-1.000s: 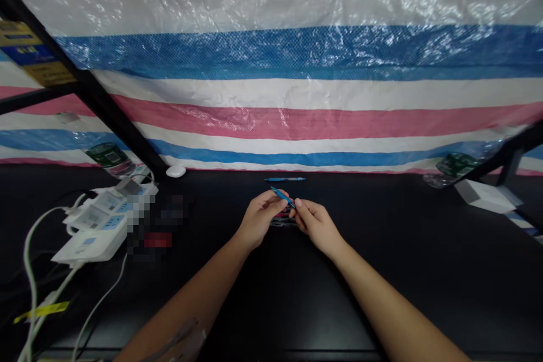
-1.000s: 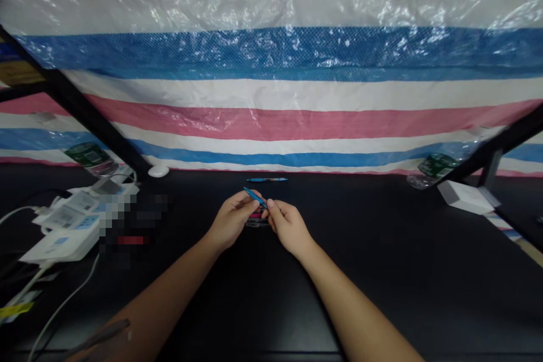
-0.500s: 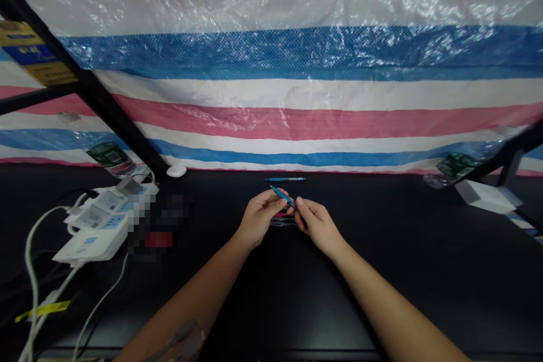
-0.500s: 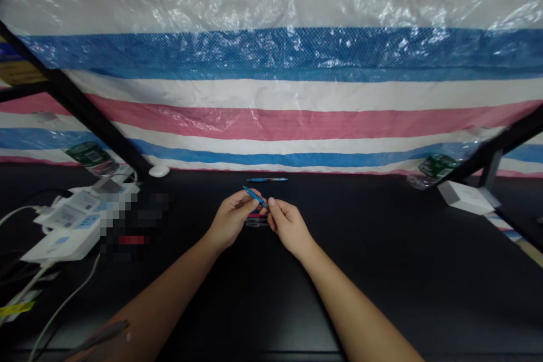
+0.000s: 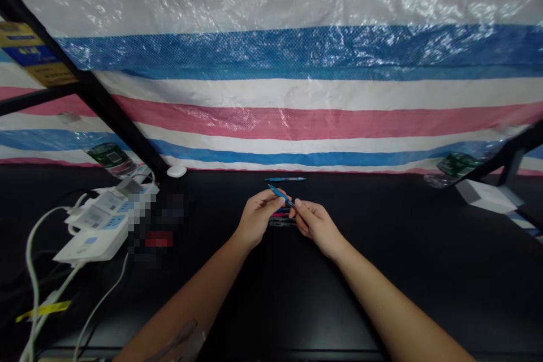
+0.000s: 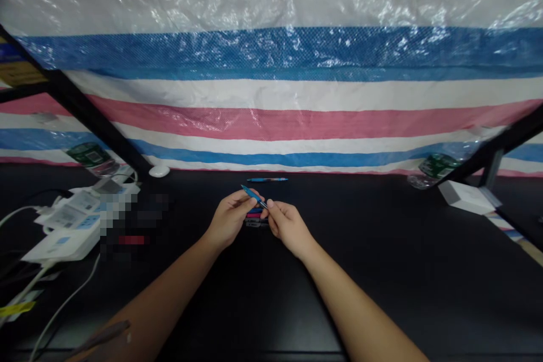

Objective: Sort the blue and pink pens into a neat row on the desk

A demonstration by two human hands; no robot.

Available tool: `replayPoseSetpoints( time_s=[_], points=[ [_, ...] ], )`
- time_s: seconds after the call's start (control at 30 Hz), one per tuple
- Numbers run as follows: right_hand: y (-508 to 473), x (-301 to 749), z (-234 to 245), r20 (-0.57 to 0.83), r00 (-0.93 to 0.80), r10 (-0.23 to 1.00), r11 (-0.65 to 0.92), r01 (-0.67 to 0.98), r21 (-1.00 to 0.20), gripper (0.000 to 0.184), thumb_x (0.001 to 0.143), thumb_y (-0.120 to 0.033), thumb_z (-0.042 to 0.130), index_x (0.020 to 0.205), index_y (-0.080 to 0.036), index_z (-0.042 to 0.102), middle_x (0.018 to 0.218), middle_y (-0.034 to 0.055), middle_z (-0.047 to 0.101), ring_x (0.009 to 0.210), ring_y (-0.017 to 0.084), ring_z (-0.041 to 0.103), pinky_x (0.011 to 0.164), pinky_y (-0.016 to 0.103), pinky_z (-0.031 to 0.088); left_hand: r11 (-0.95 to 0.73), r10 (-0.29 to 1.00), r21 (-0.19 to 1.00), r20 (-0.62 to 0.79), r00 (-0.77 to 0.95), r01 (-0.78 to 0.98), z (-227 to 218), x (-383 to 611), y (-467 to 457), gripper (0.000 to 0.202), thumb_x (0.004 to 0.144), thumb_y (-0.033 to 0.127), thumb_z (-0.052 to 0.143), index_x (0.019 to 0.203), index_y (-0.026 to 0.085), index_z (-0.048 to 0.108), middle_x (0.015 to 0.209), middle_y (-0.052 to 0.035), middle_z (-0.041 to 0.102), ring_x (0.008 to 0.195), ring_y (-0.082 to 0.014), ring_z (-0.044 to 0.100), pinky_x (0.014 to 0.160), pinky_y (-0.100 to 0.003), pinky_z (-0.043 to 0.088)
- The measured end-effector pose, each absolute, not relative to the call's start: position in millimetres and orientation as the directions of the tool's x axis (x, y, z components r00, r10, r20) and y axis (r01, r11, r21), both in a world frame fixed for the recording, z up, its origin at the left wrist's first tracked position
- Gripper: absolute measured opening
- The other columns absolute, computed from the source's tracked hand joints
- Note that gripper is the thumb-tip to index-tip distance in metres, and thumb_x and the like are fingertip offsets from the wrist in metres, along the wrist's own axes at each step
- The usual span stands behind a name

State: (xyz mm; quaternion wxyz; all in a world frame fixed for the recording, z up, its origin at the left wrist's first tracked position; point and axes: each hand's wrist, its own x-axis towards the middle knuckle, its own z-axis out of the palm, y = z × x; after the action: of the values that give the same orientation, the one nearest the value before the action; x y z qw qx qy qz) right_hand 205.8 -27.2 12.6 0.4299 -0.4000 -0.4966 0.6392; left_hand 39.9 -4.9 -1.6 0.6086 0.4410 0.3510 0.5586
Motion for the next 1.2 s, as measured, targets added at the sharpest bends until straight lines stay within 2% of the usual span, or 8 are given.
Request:
replayPoseSetpoints(
  time_s=[0.13,0.23,0.37,0.47,0.63,0.83,1.0,1.2],
  points=[
    [-26.5,208.5,20.3,-0.059,-0.277,0.959,-0.144,-0.299,-0.943,0.044,0.093,-0.06,0.058,0.096,-0.017,0.066,0.053,-0.0055,0.047,0.042,0.008,0.03,0.042,0.023,0.019,-0.016,0.993,0.892,0.068,0.1,-0.451,1.9,41.4,-4.6,0.021,0.079,0.029,0.081,0.096,0.018,0.077,0.097,-0.0058,0.077,0.094,-0.0194,0.071,0.094,-0.035,0.052],
    [-24.0,215.1,25.1,-0.074,-0.324,0.943,-0.238,-0.503,-0.831,0.047,0.095,-0.059,0.051,0.116,-0.02,0.066,0.072,0.0007,0.056,0.05,0.011,0.038,0.042,0.024,0.019,-0.026,0.998,0.858,0.049,0.031,-0.513,2.5,41.3,-3.2,0.021,0.076,0.027,0.084,0.094,0.019,0.077,0.089,-0.0027,0.076,0.087,-0.0153,0.069,0.09,-0.031,0.052],
    [-21.7,219.9,28.1,-0.093,-0.297,0.95,-0.263,-0.605,-0.751,0.042,0.095,-0.056,0.052,0.111,-0.021,0.069,0.076,0.0025,0.053,0.055,0.014,0.035,0.043,0.025,0.021,0.001,1.0,0.84,0.012,0.021,-0.543,1.2,40.6,-3.0,0.026,0.07,0.026,0.088,0.093,0.019,0.078,0.083,-0.0022,0.075,0.081,-0.0146,0.069,0.088,-0.031,0.053],
    [-22.0,218.9,28.6,-0.097,-0.265,0.959,-0.248,-0.629,-0.737,0.04,0.095,-0.057,0.054,0.106,-0.022,0.071,0.071,0.0005,0.047,0.054,0.013,0.031,0.044,0.025,0.023,0.018,0.999,0.839,0.001,0.034,-0.543,1.7,41.1,-4.5,0.027,0.067,0.025,0.09,0.091,0.019,0.079,0.081,-0.0028,0.076,0.081,-0.0155,0.07,0.088,-0.032,0.053],
    [-23.1,218.4,30.3,-0.066,-0.262,0.963,-0.227,-0.649,-0.726,0.051,0.096,-0.063,0.045,0.106,-0.02,0.072,0.073,0.0021,0.045,0.058,0.015,0.034,0.044,0.026,0.025,0.034,0.999,0.838,-0.005,0.053,-0.544,3.6,42.6,-6.1,0.026,0.067,0.023,0.09,0.09,0.02,0.079,0.081,-0.0023,0.077,0.081,-0.0143,0.071,0.088,-0.03,0.053],
    [-22.2,217.3,28.7,-0.07,-0.22,0.973,-0.196,-0.625,-0.756,0.042,0.095,-0.059,0.053,0.101,-0.022,0.071,0.067,0.0003,0.043,0.055,0.015,0.033,0.043,0.026,0.026,0.037,0.999,0.852,-0.012,0.05,-0.522,3.5,42.8,-6.3,0.027,0.067,0.026,0.091,0.09,0.019,0.079,0.08,-0.0023,0.077,0.081,-0.0153,0.071,0.088,-0.031,0.053],
    [-21.5,216.4,25.4,-0.053,-0.231,0.972,-0.19,-0.625,-0.757,0.046,0.097,-0.061,0.047,0.103,-0.022,0.071,0.067,0.0011,0.044,0.055,0.015,0.034,0.044,0.026,0.027,0.047,0.998,0.857,-0.023,0.053,-0.513,4.0,42.3,-6.4,0.027,0.066,0.025,0.091,0.09,0.019,0.079,0.08,-0.0028,0.077,0.081,-0.0161,0.071,0.088,-0.033,0.053],
    [-20.1,218.3,24.8,-0.056,-0.231,0.971,-0.197,-0.65,-0.734,0.042,0.097,-0.056,0.05,0.101,-0.021,0.073,0.065,0.0004,0.043,0.055,0.014,0.034,0.044,0.025,0.027,0.046,0.999,0.858,-0.027,0.046,-0.512,3.4,42.9,-5.9,0.027,0.066,0.025,0.091,0.09,0.019,0.079,0.079,-0.0023,0.076,0.08,-0.0153,0.07,0.088,-0.032,0.052]
  ],
)
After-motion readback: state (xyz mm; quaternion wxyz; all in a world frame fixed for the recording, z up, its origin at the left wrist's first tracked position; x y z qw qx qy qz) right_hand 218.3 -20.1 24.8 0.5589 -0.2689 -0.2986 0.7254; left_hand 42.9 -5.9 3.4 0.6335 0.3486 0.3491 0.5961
